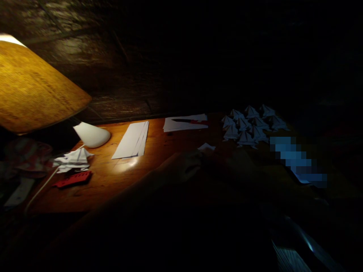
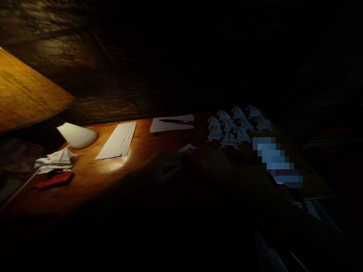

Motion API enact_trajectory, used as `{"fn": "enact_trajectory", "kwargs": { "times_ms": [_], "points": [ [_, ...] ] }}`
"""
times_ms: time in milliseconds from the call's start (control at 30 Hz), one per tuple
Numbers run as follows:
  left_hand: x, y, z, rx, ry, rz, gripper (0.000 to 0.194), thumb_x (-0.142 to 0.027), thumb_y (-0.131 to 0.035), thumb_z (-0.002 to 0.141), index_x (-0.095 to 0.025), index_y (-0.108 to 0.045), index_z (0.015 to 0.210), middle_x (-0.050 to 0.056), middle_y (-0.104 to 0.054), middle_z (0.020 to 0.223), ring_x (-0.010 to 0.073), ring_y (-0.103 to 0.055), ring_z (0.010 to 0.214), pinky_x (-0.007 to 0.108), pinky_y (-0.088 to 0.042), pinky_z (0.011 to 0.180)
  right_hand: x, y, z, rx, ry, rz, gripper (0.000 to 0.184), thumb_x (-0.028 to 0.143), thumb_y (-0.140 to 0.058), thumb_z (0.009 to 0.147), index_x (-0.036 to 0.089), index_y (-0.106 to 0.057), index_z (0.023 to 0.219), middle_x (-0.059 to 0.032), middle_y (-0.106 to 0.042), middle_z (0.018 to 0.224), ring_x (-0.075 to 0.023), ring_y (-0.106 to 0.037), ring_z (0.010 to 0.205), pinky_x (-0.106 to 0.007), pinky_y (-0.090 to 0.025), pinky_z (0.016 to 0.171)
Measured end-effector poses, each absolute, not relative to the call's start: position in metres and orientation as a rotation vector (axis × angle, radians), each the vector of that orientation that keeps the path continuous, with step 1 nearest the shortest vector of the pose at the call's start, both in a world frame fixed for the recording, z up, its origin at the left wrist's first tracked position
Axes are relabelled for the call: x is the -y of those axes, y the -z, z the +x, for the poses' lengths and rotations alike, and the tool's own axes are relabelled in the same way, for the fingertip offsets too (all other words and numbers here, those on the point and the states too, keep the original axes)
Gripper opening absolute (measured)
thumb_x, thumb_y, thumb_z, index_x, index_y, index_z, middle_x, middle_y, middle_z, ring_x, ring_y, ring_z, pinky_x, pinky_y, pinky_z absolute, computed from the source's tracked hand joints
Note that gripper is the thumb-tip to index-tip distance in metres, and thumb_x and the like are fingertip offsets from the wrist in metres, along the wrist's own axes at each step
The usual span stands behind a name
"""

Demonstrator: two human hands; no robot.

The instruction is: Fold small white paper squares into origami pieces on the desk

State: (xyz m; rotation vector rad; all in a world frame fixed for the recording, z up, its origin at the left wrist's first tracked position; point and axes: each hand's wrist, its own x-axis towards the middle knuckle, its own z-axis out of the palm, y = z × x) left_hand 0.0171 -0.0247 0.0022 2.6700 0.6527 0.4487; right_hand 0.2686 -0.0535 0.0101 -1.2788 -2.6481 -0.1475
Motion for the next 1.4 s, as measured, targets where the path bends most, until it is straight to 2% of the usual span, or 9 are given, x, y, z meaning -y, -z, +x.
{"fn": "enact_trajectory", "kwargs": {
  "times_ms": [133, 367, 500, 600, 733, 967, 1100, 1233, 1400],
  "points": [
    [0.025, 0.000, 0.011, -0.600, -0.483, 2.660, 0.028, -0.017, -0.049, 0.101, -0.019, -0.064, 0.124, 0.009, -0.069, 0.123, 0.0212, -0.067, 0.114, 0.036, -0.056, 0.098, 0.041, -0.014, 0.266, 2.648, -0.029, -1.301, 0.026, 0.024, -0.051, 0.103, 0.019, -0.075, 0.111, -0.0104, -0.069, 0.111, -0.0220, -0.062, 0.096, -0.032, -0.042, 0.075],
    [0.030, -0.005, 0.014, -0.681, -0.417, 2.607, 0.030, -0.021, -0.056, 0.098, -0.019, -0.060, 0.128, 0.009, -0.067, 0.127, 0.0239, -0.066, 0.113, 0.038, -0.056, 0.094, 0.034, -0.017, 0.265, 2.652, -0.185, -1.261, 0.027, 0.026, -0.051, 0.101, 0.017, -0.073, 0.116, -0.0109, -0.065, 0.121, -0.0219, -0.062, 0.098, -0.031, -0.042, 0.075],
    [0.031, -0.002, 0.034, -0.936, -0.637, 2.454, 0.007, -0.018, -0.061, 0.096, -0.017, -0.068, 0.094, 0.006, -0.069, 0.101, 0.0191, -0.067, 0.093, 0.032, -0.054, 0.082, 0.035, -0.012, 0.268, 2.645, -0.151, -1.260, 0.027, 0.024, -0.052, 0.100, 0.013, -0.073, 0.115, -0.0125, -0.066, 0.119, -0.0234, -0.062, 0.098, -0.033, -0.043, 0.077],
    [0.030, 0.000, 0.046, -1.056, -0.719, 2.360, 0.007, -0.011, -0.069, 0.086, -0.015, -0.068, 0.081, 0.004, -0.065, 0.093, 0.0168, -0.065, 0.085, 0.029, -0.051, 0.075, 0.037, -0.011, 0.271, 2.630, -0.156, -1.264, 0.026, 0.024, -0.052, 0.100, 0.012, -0.073, 0.107, -0.0131, -0.068, 0.114, -0.0231, -0.062, 0.093, -0.034, -0.043, 0.077],
    [0.031, 0.000, 0.048, -1.079, -0.745, 2.301, 0.010, -0.006, -0.070, 0.083, -0.016, -0.071, 0.081, 0.004, -0.065, 0.098, 0.0165, -0.066, 0.089, 0.028, -0.051, 0.076, 0.039, -0.013, 0.273, 2.581, -0.223, -1.246, 0.020, 0.025, -0.059, 0.096, 0.016, -0.074, 0.105, -0.0109, -0.070, 0.112, -0.0239, -0.064, 0.097, -0.034, -0.043, 0.081],
    [0.035, 0.001, 0.047, -1.124, -0.781, 2.215, 0.005, -0.015, -0.074, 0.086, -0.017, -0.071, 0.089, 0.003, -0.068, 0.096, 0.0162, -0.066, 0.088, 0.029, -0.051, 0.076, 0.032, -0.010, 0.268, 2.441, -0.435, -1.352, 0.012, 0.021, -0.063, 0.089, 0.018, -0.073, 0.095, -0.0086, -0.068, 0.114, -0.0210, -0.063, 0.091, -0.032, -0.044, 0.075],
    [0.026, -0.002, 0.047, -1.095, -0.757, 2.203, 0.016, -0.009, -0.075, 0.082, -0.018, -0.069, 0.094, 0.001, -0.068, 0.097, 0.0159, -0.066, 0.091, 0.030, -0.050, 0.081, 0.026, -0.009, 0.267, 2.426, -0.467, -1.398, 0.019, 0.018, -0.065, 0.086, 0.016, -0.068, 0.104, -0.0108, -0.066, 0.113, -0.0220, -0.062, 0.093, -0.032, -0.044, 0.076],
    [0.011, -0.005, 0.046, -1.049, -0.645, 2.251, 0.020, -0.009, -0.077, 0.078, -0.019, -0.070, 0.094, 0.001, -0.063, 0.097, 0.0163, -0.064, 0.091, 0.029, -0.050, 0.080, 0.020, -0.009, 0.269, 2.382, -0.533, -1.427, 0.024, 0.026, -0.068, 0.087, 0.016, -0.061, 0.107, -0.0103, -0.064, 0.110, -0.0209, -0.061, 0.088, -0.030, -0.042, 0.071],
    [0.002, 0.000, 0.039, -0.898, -0.543, 2.373, 0.009, -0.020, -0.073, 0.088, -0.022, -0.073, 0.097, 0.002, -0.058, 0.099, 0.0171, -0.061, 0.094, 0.031, -0.050, 0.082, 0.016, -0.011, 0.271, 2.459, -0.538, -1.399, 0.020, 0.025, -0.065, 0.091, 0.015, -0.058, 0.107, -0.0113, -0.062, 0.112, -0.0198, -0.059, 0.088, -0.029, -0.042, 0.072]
  ]
}}
